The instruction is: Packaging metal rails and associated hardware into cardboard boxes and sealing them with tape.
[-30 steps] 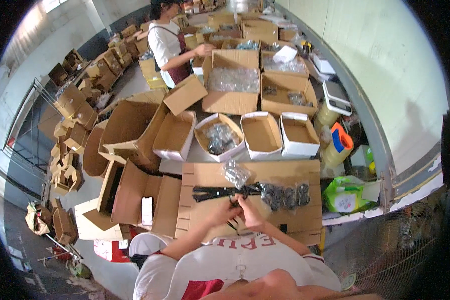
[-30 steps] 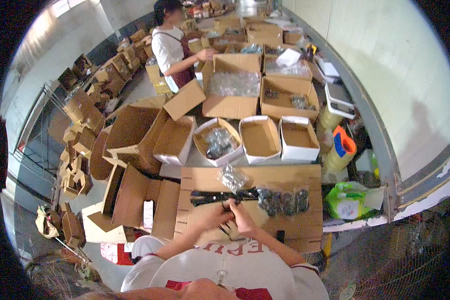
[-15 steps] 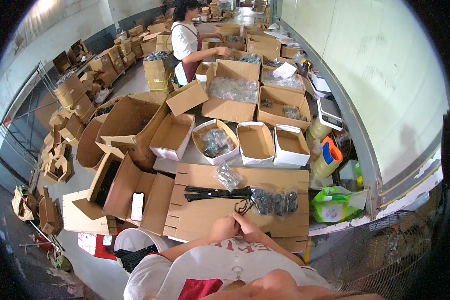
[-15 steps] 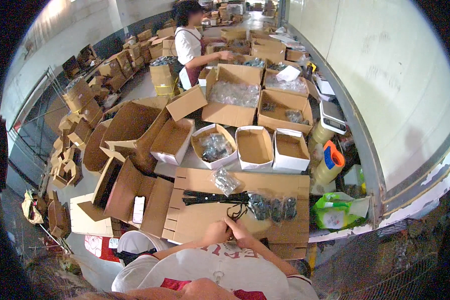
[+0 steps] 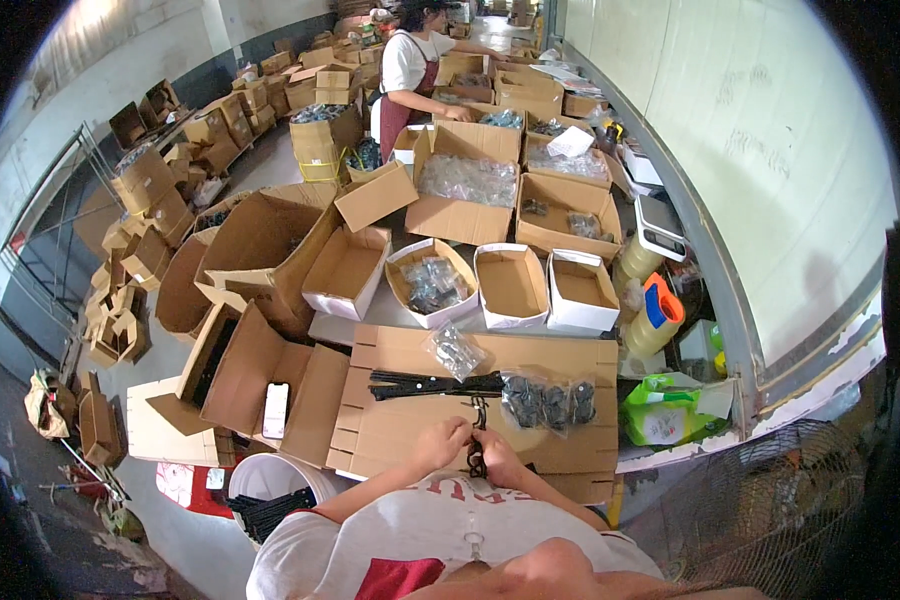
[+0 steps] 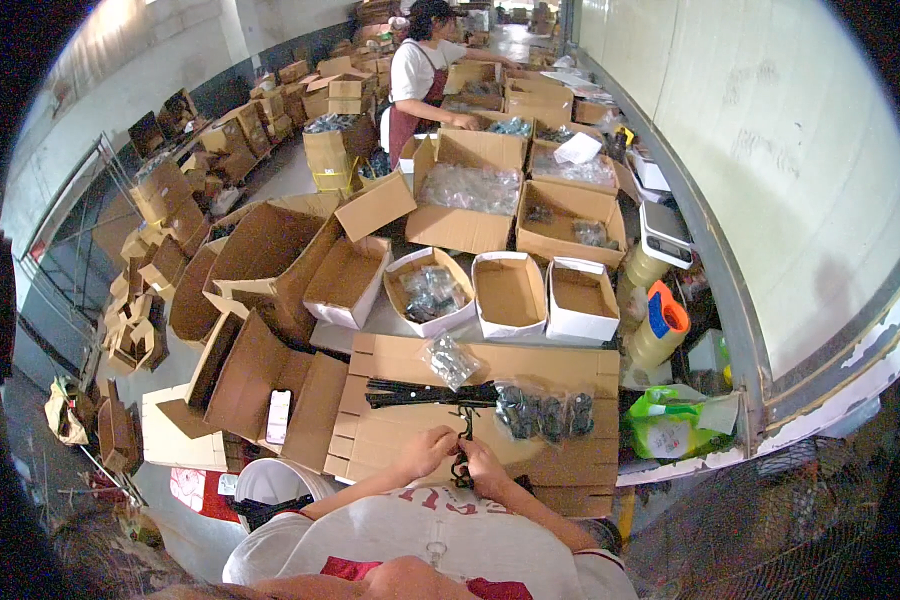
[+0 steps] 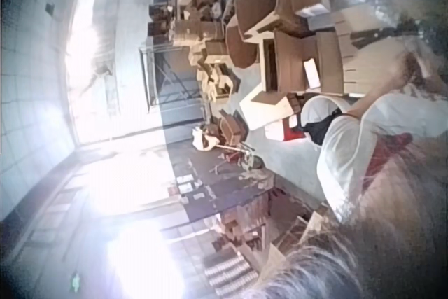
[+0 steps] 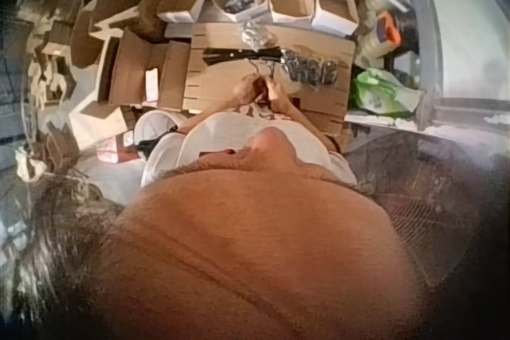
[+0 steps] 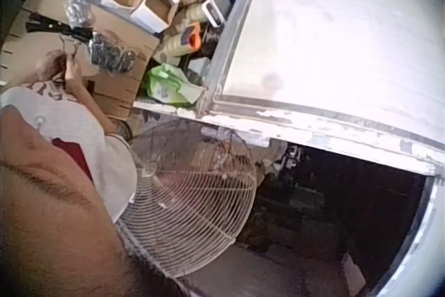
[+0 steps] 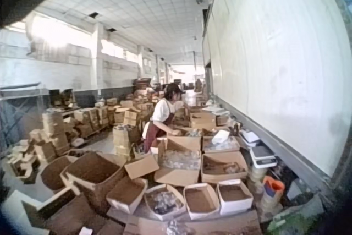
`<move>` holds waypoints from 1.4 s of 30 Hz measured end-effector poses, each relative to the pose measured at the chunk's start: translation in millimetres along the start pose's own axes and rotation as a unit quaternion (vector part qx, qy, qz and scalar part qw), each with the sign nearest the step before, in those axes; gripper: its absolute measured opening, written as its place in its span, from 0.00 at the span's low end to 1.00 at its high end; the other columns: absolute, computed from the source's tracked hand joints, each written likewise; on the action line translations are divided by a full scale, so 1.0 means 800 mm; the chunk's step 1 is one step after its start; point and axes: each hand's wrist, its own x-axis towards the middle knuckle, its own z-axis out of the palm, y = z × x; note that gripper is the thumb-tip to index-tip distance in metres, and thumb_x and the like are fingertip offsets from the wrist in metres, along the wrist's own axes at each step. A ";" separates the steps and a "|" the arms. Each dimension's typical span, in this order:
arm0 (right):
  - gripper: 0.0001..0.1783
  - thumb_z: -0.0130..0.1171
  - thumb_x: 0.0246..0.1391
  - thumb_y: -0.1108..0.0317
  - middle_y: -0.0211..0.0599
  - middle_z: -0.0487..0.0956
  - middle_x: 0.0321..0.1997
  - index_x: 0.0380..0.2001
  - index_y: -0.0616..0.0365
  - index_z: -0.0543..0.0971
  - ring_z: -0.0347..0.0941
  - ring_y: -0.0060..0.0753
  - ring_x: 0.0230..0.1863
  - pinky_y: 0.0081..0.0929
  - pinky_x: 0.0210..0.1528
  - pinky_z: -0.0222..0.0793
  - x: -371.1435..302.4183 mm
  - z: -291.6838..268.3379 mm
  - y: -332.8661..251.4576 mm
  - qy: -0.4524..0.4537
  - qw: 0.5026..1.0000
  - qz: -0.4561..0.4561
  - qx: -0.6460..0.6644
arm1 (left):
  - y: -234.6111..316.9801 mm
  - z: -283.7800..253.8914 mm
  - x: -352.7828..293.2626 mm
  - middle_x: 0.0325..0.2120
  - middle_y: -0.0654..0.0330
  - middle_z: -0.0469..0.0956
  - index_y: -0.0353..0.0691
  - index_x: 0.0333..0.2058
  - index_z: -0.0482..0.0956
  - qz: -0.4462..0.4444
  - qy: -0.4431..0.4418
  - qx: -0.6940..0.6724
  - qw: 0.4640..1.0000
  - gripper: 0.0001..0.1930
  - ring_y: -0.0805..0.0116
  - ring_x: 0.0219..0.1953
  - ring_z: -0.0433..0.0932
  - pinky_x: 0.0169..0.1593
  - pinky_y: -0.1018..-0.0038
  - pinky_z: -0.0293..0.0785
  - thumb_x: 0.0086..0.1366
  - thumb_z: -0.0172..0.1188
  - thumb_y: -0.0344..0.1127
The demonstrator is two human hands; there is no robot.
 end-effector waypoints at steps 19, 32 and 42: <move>0.15 0.44 0.64 0.64 0.40 0.76 0.35 0.44 0.65 0.71 0.71 0.31 0.37 0.28 0.41 0.67 -0.002 0.004 0.012 0.118 0.930 -0.223 -0.266 | -0.038 0.031 0.018 0.31 0.59 0.75 0.40 0.39 0.71 -0.110 -0.048 -0.493 0.861 0.10 0.65 0.34 0.74 0.38 0.68 0.72 0.69 0.45 0.39; 0.17 0.53 0.61 0.56 0.28 0.75 0.26 0.32 0.60 0.78 0.69 0.21 0.24 0.21 0.24 0.65 0.008 0.004 -0.002 0.121 0.980 0.081 0.137 | -0.023 0.038 0.016 0.32 0.60 0.73 0.41 0.39 0.71 -0.188 0.019 -0.561 0.806 0.16 0.63 0.36 0.71 0.44 0.62 0.71 0.71 0.40 0.46; 0.15 0.47 0.63 0.56 0.30 0.71 0.27 0.36 0.56 0.74 0.67 0.24 0.26 0.24 0.25 0.64 -0.010 -0.016 0.039 0.083 0.991 -0.015 0.107 | -0.017 0.032 -0.002 0.29 0.60 0.71 0.42 0.39 0.68 -0.218 0.015 -0.428 0.877 0.09 0.69 0.26 0.70 0.28 0.73 0.70 0.68 0.45 0.41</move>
